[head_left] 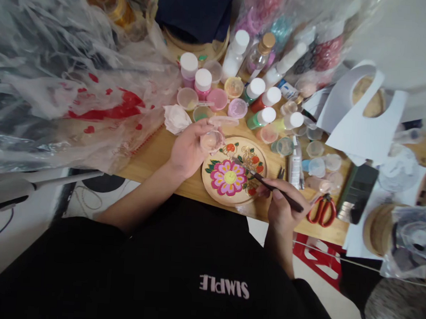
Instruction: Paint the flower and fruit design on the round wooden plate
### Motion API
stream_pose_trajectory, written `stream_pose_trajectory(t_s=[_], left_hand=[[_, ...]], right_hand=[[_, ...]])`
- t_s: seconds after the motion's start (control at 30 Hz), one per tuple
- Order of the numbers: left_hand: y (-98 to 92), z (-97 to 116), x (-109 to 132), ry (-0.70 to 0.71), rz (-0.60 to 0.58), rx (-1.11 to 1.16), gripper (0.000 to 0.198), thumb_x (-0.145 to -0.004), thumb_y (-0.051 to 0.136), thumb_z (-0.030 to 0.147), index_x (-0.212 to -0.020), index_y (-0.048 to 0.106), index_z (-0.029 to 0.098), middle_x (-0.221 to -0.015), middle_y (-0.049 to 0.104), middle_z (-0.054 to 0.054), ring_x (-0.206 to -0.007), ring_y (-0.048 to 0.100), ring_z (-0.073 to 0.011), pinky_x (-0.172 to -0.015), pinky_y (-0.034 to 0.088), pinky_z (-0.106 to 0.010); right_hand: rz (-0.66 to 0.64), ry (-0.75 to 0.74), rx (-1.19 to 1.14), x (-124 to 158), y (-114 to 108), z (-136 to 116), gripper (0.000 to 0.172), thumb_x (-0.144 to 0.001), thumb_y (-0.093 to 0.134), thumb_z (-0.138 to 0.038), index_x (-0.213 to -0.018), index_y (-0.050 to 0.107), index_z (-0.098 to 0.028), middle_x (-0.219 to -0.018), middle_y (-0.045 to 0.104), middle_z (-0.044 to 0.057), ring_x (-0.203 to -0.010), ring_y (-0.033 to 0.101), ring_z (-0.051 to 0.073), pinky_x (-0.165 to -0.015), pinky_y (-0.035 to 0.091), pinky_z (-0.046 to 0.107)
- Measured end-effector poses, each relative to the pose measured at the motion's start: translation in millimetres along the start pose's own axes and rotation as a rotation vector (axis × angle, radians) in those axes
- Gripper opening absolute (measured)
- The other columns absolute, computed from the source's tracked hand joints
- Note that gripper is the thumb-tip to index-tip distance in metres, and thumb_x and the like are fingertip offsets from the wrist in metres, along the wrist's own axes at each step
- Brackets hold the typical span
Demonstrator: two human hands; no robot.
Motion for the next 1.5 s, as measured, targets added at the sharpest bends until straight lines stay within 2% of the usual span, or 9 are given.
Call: stream_pose_trajectory(t_s=[0.27,0.43,0.63,0.77,1.03,1.27,1.5], left_hand=[[-6.6,-2.8,-3.2,0.032,-0.049,-0.082,0.027,-0.090,0.048,0.017,-0.068,0.062,0.016,-0.067,0.059,-0.001,-0.065,0.060,-0.0136,-0.070,0.049,-0.028],[-9.0,-2.6,-3.5,0.044,-0.030,-0.096,0.027,-0.088,0.046,0.015,-0.067,0.062,0.017,-0.069,0.059,-0.002,-0.071,0.063,-0.0162,-0.074,0.049,-0.031],[-5.7,-0.4,-3.2,0.080,-0.063,-0.090,0.021,-0.084,0.051,0.018,-0.064,0.058,0.018,-0.068,0.059,-0.002,-0.064,0.059,-0.0143,-0.068,0.047,-0.030],[-6.1,-0.6,-3.0,0.068,-0.043,-0.060,0.022,-0.083,0.051,0.016,-0.062,0.057,0.018,-0.066,0.059,-0.001,-0.063,0.058,-0.0125,-0.064,0.048,-0.026],[-7.1,0.3,-2.9,0.076,-0.030,-0.095,0.026,-0.088,0.050,0.017,-0.063,0.058,0.018,-0.066,0.057,-0.001,-0.063,0.058,-0.0141,-0.068,0.048,-0.029],[-6.8,-0.2,-3.3,0.083,-0.047,-0.116,0.019,-0.081,0.054,0.022,-0.062,0.058,0.020,-0.066,0.056,-0.003,-0.066,0.056,-0.0164,-0.067,0.045,-0.031],[-5.5,-0.6,-2.3,0.070,-0.036,-0.080,0.019,-0.079,0.051,0.017,-0.061,0.057,0.020,-0.065,0.057,-0.002,-0.061,0.055,-0.0145,-0.065,0.045,-0.029]], right_hand=[[0.024,0.051,0.022,-1.3,-0.9,1.7,0.024,-0.090,0.065,-0.021,-0.100,0.084,-0.032,-0.076,0.079,-0.002,-0.063,0.071,0.016,-0.057,0.057,0.032],[0.011,0.039,-0.013,-1.5,-0.4,4.3,0.027,-0.090,0.064,-0.019,-0.102,0.084,-0.033,-0.077,0.080,-0.002,-0.064,0.071,0.015,-0.057,0.055,0.029],[0.026,0.025,0.006,-0.2,-3.5,3.3,0.026,-0.089,0.064,-0.019,-0.100,0.085,-0.031,-0.078,0.080,-0.001,-0.064,0.071,0.016,-0.057,0.056,0.030],[0.041,0.051,0.004,0.2,-4.4,6.2,0.025,-0.088,0.064,-0.020,-0.098,0.085,-0.031,-0.076,0.080,0.000,-0.064,0.071,0.017,-0.057,0.056,0.032],[0.025,0.095,0.042,1.5,-4.8,10.9,0.021,-0.089,0.064,-0.027,-0.094,0.084,-0.030,-0.079,0.080,0.002,-0.065,0.072,0.019,-0.057,0.058,0.034],[0.023,0.090,0.010,1.3,-3.9,9.8,0.022,-0.090,0.065,-0.024,-0.097,0.084,-0.032,-0.079,0.081,0.000,-0.067,0.072,0.018,-0.058,0.057,0.032],[0.032,0.116,0.020,2.0,-5.4,9.3,0.022,-0.088,0.065,-0.025,-0.094,0.085,-0.030,-0.078,0.080,0.001,-0.065,0.072,0.020,-0.059,0.058,0.035]])
Point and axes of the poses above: each hand's wrist, its own x-axis away from the middle knuckle, its own y-axis out of the palm, z = x × y, the point moved 8 cm from there along -x, towards the middle knuckle
